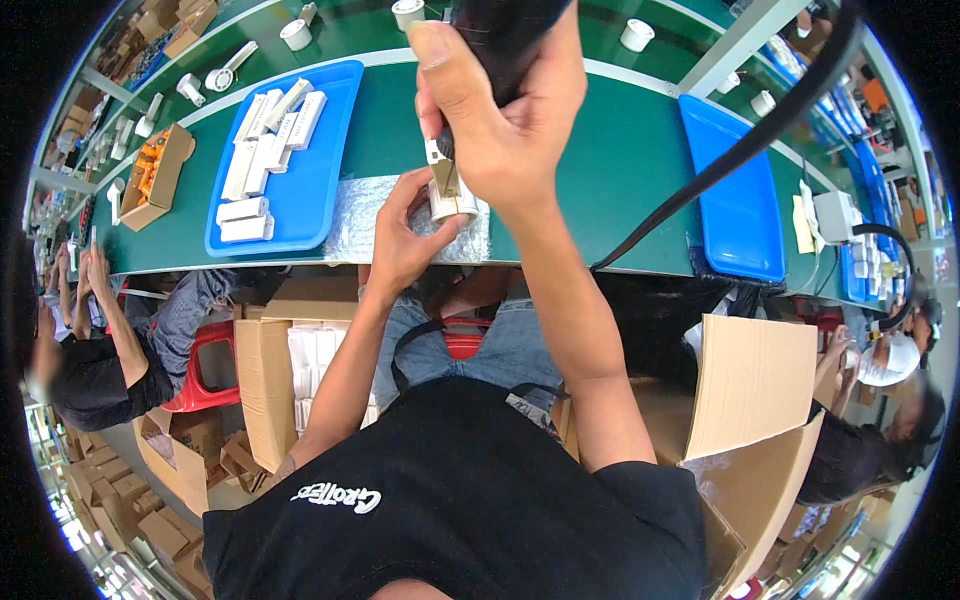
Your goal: Using a handheld processing tool to treat small white plastic components and placing them into a box for shipping.
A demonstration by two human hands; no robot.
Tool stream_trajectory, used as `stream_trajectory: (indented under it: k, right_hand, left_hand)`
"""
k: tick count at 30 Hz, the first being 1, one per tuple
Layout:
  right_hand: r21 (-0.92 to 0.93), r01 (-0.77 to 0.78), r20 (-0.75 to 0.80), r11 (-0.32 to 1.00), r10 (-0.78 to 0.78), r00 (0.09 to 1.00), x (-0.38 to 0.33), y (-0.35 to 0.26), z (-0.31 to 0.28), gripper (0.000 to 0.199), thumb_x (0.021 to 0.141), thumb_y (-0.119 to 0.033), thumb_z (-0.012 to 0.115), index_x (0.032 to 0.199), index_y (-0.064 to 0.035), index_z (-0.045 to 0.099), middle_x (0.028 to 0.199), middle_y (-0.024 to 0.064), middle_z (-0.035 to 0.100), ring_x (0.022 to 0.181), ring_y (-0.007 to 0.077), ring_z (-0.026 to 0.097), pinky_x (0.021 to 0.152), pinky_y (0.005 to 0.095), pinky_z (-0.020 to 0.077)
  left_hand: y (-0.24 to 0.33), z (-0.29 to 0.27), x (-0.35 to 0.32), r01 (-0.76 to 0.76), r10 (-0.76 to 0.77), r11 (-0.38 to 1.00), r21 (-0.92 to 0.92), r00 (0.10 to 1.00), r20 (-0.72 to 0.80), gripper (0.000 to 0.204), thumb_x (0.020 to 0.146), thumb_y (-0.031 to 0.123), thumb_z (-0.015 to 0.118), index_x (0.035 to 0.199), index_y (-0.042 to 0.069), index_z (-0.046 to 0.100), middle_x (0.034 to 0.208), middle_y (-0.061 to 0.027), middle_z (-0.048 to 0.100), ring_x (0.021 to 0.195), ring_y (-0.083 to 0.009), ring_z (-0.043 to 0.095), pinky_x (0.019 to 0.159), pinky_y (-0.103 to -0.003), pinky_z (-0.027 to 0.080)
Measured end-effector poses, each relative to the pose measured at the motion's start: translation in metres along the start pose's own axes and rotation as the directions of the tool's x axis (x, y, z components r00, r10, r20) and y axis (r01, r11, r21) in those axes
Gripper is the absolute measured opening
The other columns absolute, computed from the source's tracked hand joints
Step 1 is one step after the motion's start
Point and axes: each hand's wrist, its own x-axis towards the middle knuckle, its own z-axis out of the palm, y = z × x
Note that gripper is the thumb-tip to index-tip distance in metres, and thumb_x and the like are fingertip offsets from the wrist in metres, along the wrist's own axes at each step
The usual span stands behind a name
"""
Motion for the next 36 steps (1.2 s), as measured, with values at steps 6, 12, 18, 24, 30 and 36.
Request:
stream_trajectory:
  k: [6,12,18,24,30,36]
  right_hand:
    - [-0.19,-0.234,-0.146,0.954,0.208,0.967,-0.012,0.005,0.013,0.052,0.099,-0.012,0.078,0.142,0.0021,0.051,0.086,0.0052,0.067,0.062,0.0078,0.06,0.052,0.0253,0.0479]
    - [-0.15,-0.117,-0.187,0.982,0.088,0.978,0.0,0.001,0.023,0.05,0.088,-0.016,0.082,0.128,0.0004,0.057,0.1,0.0139,0.062,0.075,0.0189,0.062,0.068,0.0343,0.0496]
    - [-0.21,-0.393,-0.104,0.895,0.379,0.92,-0.003,-0.028,0.019,0.074,0.091,-0.016,0.087,0.15,0.008,0.049,0.132,0.0129,0.066,0.124,0.0196,0.062,0.108,0.0336,0.0492]
    - [0.107,-0.196,-0.048,0.975,0.202,0.978,-0.006,-0.024,-0.023,0.043,0.097,-0.008,0.078,0.133,0.0001,0.056,0.088,0.0064,0.069,0.067,0.0109,0.063,0.059,0.0266,0.0515]
    - [-0.194,0.044,-0.18,0.98,-0.08,0.98,0.032,-0.028,-0.06,0.024,0.111,-0.015,0.054,0.13,-0.0003,0.051,0.071,0.0112,0.059,0.051,0.0156,0.053,0.049,0.0307,0.0459]
    - [-0.12,-0.022,-0.332,0.992,-0.02,0.943,0.048,0.003,-0.033,0.022,0.109,-0.014,0.065,0.124,-0.0023,0.056,0.068,0.004,0.059,0.05,0.0117,0.054,0.047,0.0253,0.043]
  left_hand:
    - [-0.016,-0.009,-0.005,0.051,-0.052,0.998,0.022,0.997,0.05,0.047,0.086,0.01,0.086,0.128,0.001,0.068,0.116,-0.0079,0.066,0.104,-0.0213,0.063,0.093,-0.034,0.05]
    - [-0.007,-0.002,-0.004,0.116,-0.109,0.981,-0.154,0.993,0.051,0.049,0.093,0.002,0.081,0.138,-0.005,0.064,0.135,-0.0111,0.068,0.124,-0.0217,0.064,0.11,-0.039,0.048]
    - [-0.036,-0.014,-0.012,0.085,-0.085,0.996,-0.002,0.994,0.064,0.048,0.087,0.004,0.086,0.13,-0.002,0.067,0.126,-0.0104,0.071,0.116,-0.0211,0.065,0.103,-0.037,0.05]
    - [-0.005,0.007,-0.002,-0.05,0.049,0.99,0.13,0.999,0.011,0.055,0.081,0.006,0.088,0.13,-0.003,0.065,0.125,-0.0181,0.068,0.113,-0.0308,0.069,0.099,-0.037,0.054]
    - [0.005,-0.001,0.0,-0.037,0.039,0.991,0.127,0.999,-0.017,0.06,0.079,0.009,0.089,0.132,-0.002,0.065,0.13,-0.0175,0.067,0.117,-0.0323,0.069,0.103,-0.04,0.054]
    - [0.005,-0.004,0.001,0.005,-0.005,0.997,0.083,1.0,0.003,0.06,0.079,0.009,0.088,0.133,-0.001,0.065,0.131,-0.017,0.067,0.117,-0.0309,0.069,0.103,-0.039,0.054]
